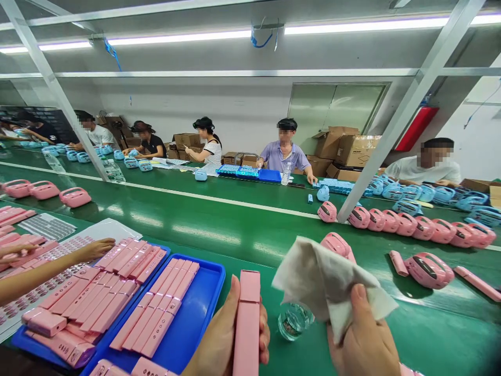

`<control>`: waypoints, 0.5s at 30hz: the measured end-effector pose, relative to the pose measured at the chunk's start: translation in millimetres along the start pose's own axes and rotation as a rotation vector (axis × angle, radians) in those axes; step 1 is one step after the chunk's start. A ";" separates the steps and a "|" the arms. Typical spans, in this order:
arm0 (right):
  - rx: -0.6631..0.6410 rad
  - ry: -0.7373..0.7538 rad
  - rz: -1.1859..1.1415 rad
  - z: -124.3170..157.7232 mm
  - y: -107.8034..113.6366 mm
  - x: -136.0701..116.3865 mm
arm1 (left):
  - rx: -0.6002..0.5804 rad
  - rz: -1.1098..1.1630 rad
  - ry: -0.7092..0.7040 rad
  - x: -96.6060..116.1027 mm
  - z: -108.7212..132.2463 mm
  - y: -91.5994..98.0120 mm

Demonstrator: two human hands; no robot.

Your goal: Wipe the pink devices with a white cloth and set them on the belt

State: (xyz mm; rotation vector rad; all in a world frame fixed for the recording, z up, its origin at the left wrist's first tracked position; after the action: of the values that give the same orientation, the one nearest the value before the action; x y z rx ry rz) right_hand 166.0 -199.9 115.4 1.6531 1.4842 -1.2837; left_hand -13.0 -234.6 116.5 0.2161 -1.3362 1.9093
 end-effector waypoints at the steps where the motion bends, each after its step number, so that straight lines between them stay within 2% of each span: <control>1: 0.104 -0.074 -0.038 -1.6 6.5 2.6 | 0.021 0.022 -0.027 2.4 2.1 -1.2; 3: 0.261 -0.200 -0.073 5.7 11.6 10.5 | 0.068 0.028 -0.037 4.3 3.7 -2.2; 5: 0.291 -0.269 0.027 19.5 7.4 18.6 | 0.100 0.019 -0.024 3.0 2.2 -2.2; 7: 0.123 -0.176 0.181 28.9 -8.3 21.3 | 0.120 0.041 0.002 -1.3 -1.2 -1.0; 9: -0.124 0.066 0.270 34.5 -32.5 18.4 | 0.110 0.022 0.013 -5.8 -5.3 1.1; 12: -0.421 0.437 0.295 46.6 -67.2 14.9 | 0.060 -0.291 -0.111 -0.9 -10.7 5.9; 15: -0.574 0.620 0.293 68.2 -85.8 18.2 | 0.025 -0.580 -0.215 10.4 -14.0 12.1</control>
State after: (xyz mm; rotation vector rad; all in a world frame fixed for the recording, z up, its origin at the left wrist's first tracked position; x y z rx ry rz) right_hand 63.6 -233.5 88.6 1.8332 1.6504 -0.1388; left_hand -24.3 -219.2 107.3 0.7528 -1.2147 1.4371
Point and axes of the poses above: each hand's wrist, its own z-axis away from the middle knuckle, its own y-axis out of the back of the hand, x = y × z, the point moved 5 cm from there along -z, towards the middle knuckle, and after that the axes turned 1 degree about x, right-handed, at the moved point
